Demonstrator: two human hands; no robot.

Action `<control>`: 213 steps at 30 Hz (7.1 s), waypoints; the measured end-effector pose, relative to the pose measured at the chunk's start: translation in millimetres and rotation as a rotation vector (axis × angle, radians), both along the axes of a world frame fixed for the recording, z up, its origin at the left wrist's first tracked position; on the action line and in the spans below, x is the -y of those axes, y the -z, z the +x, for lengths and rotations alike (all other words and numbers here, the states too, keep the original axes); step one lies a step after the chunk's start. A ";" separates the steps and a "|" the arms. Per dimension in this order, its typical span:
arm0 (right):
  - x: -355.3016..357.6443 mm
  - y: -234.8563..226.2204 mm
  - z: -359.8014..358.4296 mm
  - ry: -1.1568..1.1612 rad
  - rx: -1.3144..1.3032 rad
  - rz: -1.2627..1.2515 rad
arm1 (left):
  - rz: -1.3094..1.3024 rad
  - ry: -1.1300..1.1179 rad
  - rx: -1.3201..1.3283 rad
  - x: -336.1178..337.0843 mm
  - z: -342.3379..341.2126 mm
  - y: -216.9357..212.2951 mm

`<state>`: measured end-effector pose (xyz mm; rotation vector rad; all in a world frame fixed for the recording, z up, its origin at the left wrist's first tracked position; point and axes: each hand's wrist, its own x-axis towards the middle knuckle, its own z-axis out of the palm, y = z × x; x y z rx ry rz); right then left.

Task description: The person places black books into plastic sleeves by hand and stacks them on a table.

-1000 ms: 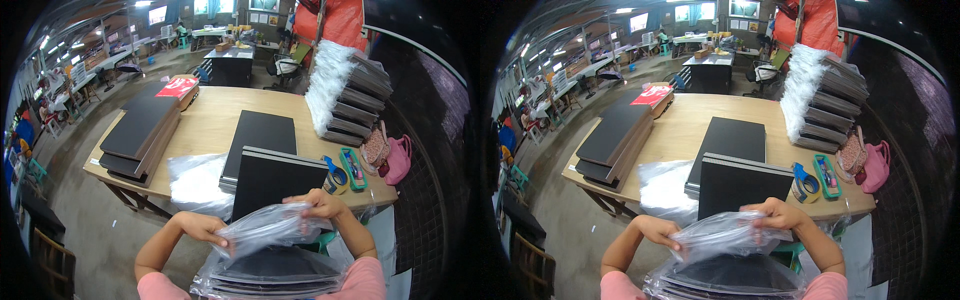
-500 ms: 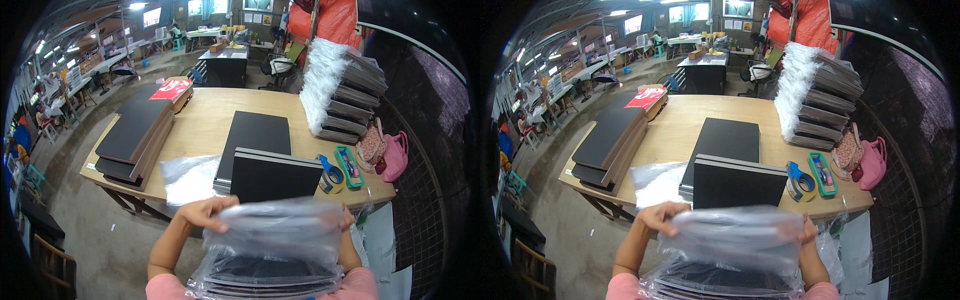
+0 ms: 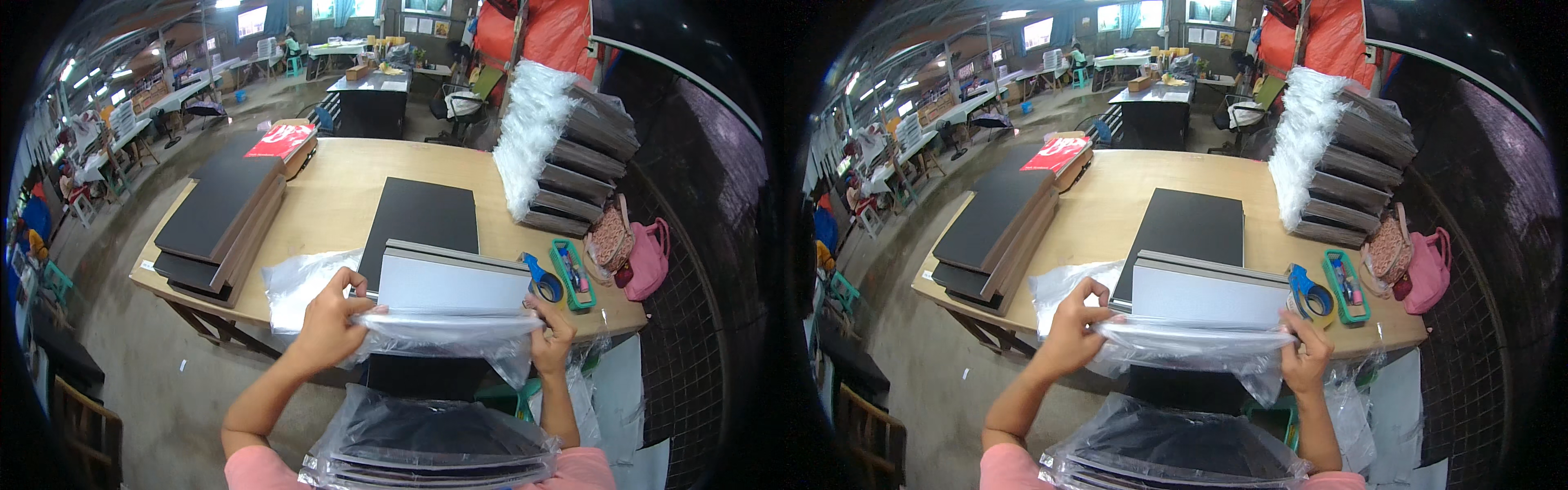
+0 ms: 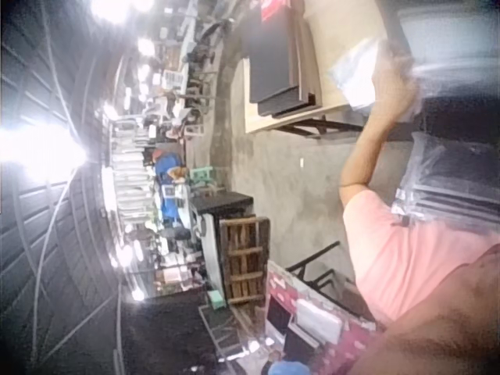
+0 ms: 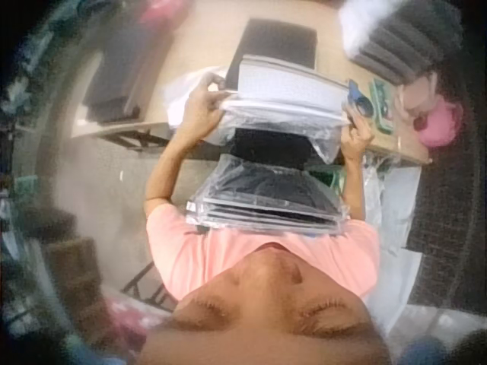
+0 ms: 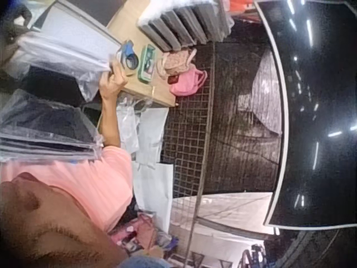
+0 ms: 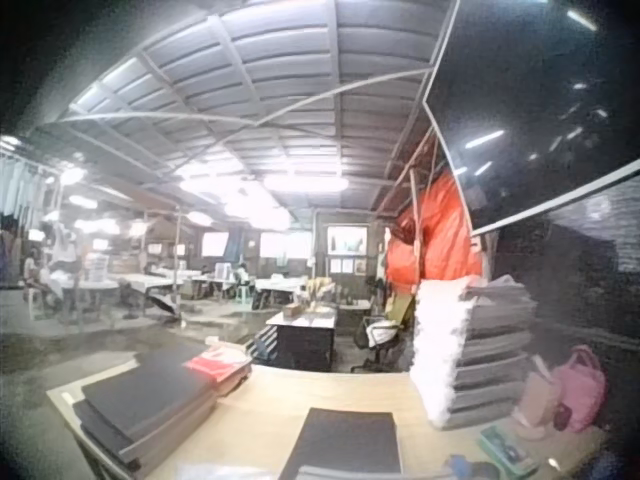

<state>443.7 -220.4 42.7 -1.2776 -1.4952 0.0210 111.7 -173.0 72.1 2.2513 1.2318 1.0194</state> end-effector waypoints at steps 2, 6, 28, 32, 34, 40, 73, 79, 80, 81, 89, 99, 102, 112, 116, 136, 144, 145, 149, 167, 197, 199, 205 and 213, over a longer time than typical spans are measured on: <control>13.8 4.8 23.6 -0.151 -0.209 -0.231 | -0.519 0.205 0.120 -17.0 -15.2 -2.6; 20.9 -15.7 33.5 -0.563 -0.758 -0.865 | -1.312 0.263 0.623 -20.9 -20.4 14.8; 92.0 198.0 61.4 -0.625 -0.980 -1.037 | -1.789 0.248 0.977 46.1 -80.5 245.5; 95.3 220.1 57.0 -0.499 -0.765 -1.151 | -1.606 0.173 0.906 76.7 -73.8 284.2; 93.9 235.2 44.8 -0.385 -0.741 -1.155 | -1.630 0.021 0.892 80.0 -88.8 344.3; 92.7 280.5 47.2 -0.273 -0.391 -1.139 | -0.743 0.137 0.252 75.0 -54.9 261.0; -182.1 -6.9 -252.2 -0.723 0.381 -0.112 | 0.180 -0.474 0.404 -124.8 -100.8 88.0; -219.3 0.7 -302.5 -0.529 0.556 -0.460 | -0.116 -0.307 1.080 -134.4 -134.6 128.7; -221.8 3.3 -299.5 -0.524 0.545 -0.423 | -0.464 0.047 1.207 -128.8 -142.3 132.0; -225.0 8.6 -296.9 -0.612 0.570 -0.450 | -0.666 0.071 0.900 -118.3 -136.6 130.7; -126.0 15.2 -235.4 -2.240 0.742 -1.211 | -0.727 0.637 0.414 12.0 -145.8 65.0; -51.1 2.0 -29.6 -1.974 -0.602 -1.064 | -0.525 1.468 0.364 38.3 -37.2 51.5; -11.8 25.9 0.3 -2.004 -0.327 -1.434 | -0.851 1.057 1.432 72.2 -6.9 29.5; 25.3 62.3 53.2 -0.917 -1.105 -0.355 | -0.360 0.090 0.499 0.2 -5.8 55.7; -27.9 76.8 60.8 -0.451 -0.825 -0.201 | 0.249 -0.369 -0.118 -31.0 38.2 41.5; 79.1 162.0 54.7 -0.623 -1.060 -0.912 | -1.787 0.323 0.978 33.2 -74.1 233.4; 91.7 249.4 33.6 -0.347 -0.792 -1.230 | -1.251 -0.371 0.400 65.0 -72.3 307.7; 90.1 254.5 32.4 -0.316 -0.733 -1.227 | -0.761 -0.550 0.341 64.1 -71.9 290.7; 90.5 270.2 36.3 -0.166 -0.510 -1.214 | 0.277 -0.640 0.199 40.5 -70.4 201.0; -186.9 27.4 -275.2 -0.694 0.425 0.078 | 0.091 -0.459 0.718 -89.0 -103.6 79.9; -202.8 21.2 -294.6 -0.510 0.136 0.001 | 0.243 -0.450 0.351 -87.5 -124.6 95.2; -209.5 28.6 -296.5 -0.560 0.117 0.035 | 0.244 -0.345 0.424 -101.0 -121.6 110.7; -200.6 29.5 -288.2 -0.811 0.246 -0.570 | -0.128 -0.270 0.842 -115.7 -110.4 122.7; -197.0 6.6 -282.7 -0.559 0.338 -0.213 | -0.724 0.459 0.478 -113.9 -125.6 127.7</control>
